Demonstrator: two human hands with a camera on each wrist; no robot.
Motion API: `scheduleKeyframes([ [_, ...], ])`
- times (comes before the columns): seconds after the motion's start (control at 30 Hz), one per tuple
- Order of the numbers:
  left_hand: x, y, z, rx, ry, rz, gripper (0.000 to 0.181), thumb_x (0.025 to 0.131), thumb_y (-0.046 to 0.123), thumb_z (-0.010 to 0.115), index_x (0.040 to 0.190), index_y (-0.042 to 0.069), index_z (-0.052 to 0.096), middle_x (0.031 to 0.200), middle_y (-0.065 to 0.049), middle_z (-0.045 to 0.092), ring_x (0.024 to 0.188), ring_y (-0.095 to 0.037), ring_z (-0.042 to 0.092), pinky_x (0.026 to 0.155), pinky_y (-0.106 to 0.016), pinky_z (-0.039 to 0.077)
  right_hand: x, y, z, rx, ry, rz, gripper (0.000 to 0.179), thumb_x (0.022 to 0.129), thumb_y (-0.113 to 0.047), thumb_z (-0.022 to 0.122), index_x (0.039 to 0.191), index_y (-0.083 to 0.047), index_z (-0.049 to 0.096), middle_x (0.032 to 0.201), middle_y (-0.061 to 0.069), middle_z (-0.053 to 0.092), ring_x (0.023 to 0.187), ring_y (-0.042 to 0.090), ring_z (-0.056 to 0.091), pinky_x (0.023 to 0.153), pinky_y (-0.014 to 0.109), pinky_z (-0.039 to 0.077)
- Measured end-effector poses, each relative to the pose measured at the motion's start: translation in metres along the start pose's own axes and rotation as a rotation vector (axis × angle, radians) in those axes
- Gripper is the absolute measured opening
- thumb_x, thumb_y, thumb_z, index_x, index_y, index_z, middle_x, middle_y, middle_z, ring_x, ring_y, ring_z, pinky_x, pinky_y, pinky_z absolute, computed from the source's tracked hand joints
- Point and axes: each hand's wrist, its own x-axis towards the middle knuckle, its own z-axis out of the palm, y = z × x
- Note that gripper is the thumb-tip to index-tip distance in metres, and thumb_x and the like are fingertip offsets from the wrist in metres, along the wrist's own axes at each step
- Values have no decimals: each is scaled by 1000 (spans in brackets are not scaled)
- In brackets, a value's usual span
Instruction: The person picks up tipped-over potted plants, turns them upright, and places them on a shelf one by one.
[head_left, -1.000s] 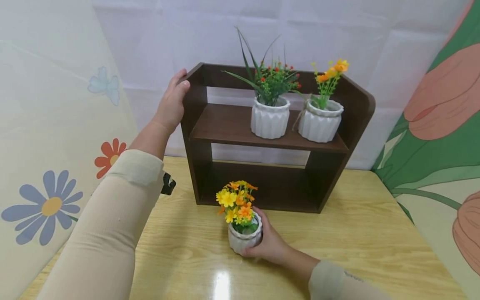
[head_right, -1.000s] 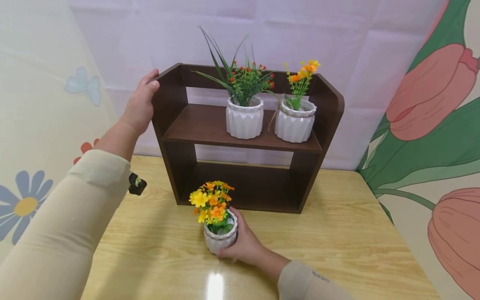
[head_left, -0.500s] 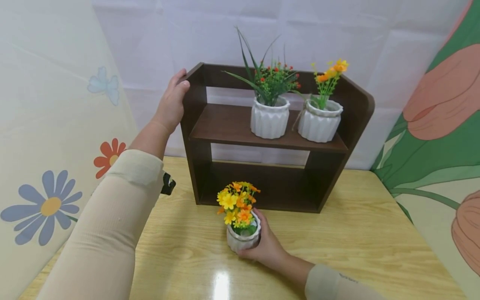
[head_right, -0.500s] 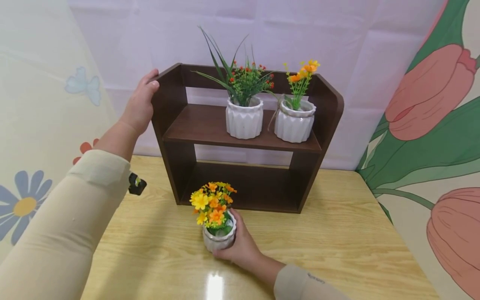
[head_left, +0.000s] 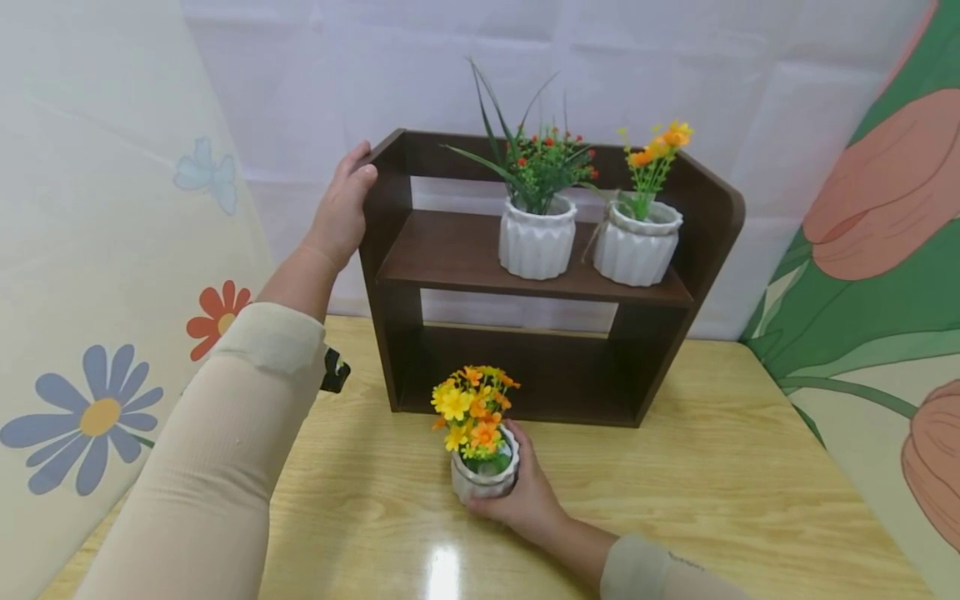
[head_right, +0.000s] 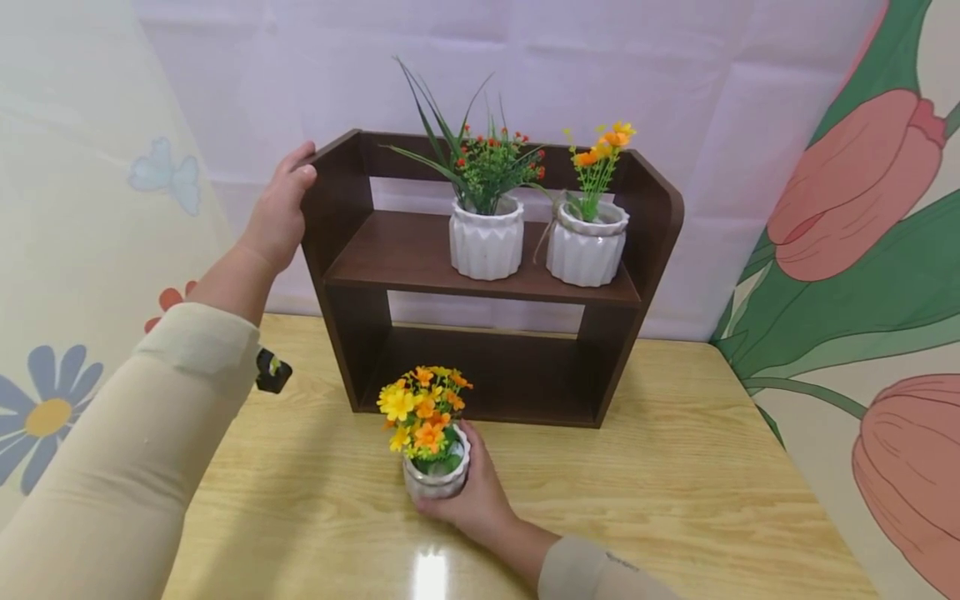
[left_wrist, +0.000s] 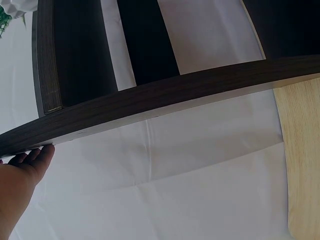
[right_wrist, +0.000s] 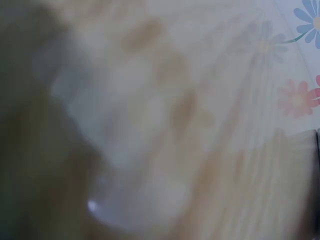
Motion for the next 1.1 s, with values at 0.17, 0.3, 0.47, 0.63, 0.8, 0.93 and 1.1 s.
scheduleKeyframes([
  [0.17, 0, -1, -1, -3, 1, -5, 57, 102, 45, 22, 157, 32, 16, 164, 3, 18, 149, -19, 18, 122, -44, 15, 0, 1, 9, 11, 58, -4, 118, 58, -16, 93, 152, -19, 23, 154, 14, 36, 141, 36, 36, 116, 57, 23],
  [0.3, -1, 0, -1, -9, 0, -8, 57, 102, 45, 22, 157, 32, 16, 164, 3, 19, 149, -20, 19, 122, -44, 16, 1, 0, 15, -1, 104, -1, 116, 57, -16, 93, 151, -16, 25, 152, 14, 38, 139, 36, 39, 115, 56, 26],
  [0.47, -2, 0, 0, -1, -2, -2, 57, 102, 45, 22, 157, 32, 16, 164, 2, 18, 149, -20, 19, 122, -44, 16, 2, -3, 21, 1, 141, 0, 115, 57, -16, 93, 150, -14, 26, 150, 17, 40, 137, 38, 41, 114, 57, 28],
  [0.63, -1, -1, 0, 1, -7, -1, 57, 103, 45, 22, 157, 32, 15, 165, 3, 17, 150, -18, 16, 123, -44, 14, 5, -8, 23, 2, 168, 16, 115, 57, -16, 93, 150, -15, 25, 151, 18, 38, 137, 38, 41, 114, 55, 31],
  [0.8, -1, 0, 0, -14, -7, 4, 57, 103, 44, 22, 158, 31, 15, 165, 2, 16, 150, -19, 16, 123, -44, 14, 7, -20, 23, -21, 185, 3, 115, 58, -17, 93, 150, -15, 25, 150, 17, 37, 136, 38, 42, 112, 55, 33],
  [0.93, -1, 1, 0, -13, -6, 5, 57, 103, 44, 22, 158, 30, 15, 165, 2, 16, 150, -19, 16, 123, -44, 14, 10, -32, 23, -16, 199, -24, 114, 57, -15, 92, 150, -15, 26, 148, 13, 39, 135, 35, 43, 113, 54, 33],
  [1.1, -1, 1, 0, -13, -4, 9, 57, 103, 44, 22, 158, 29, 15, 165, 2, 17, 150, -19, 17, 123, -43, 14, 14, -48, 21, 7, 214, -50, 113, 58, -13, 92, 150, -15, 26, 148, 12, 39, 134, 33, 44, 113, 52, 33],
])
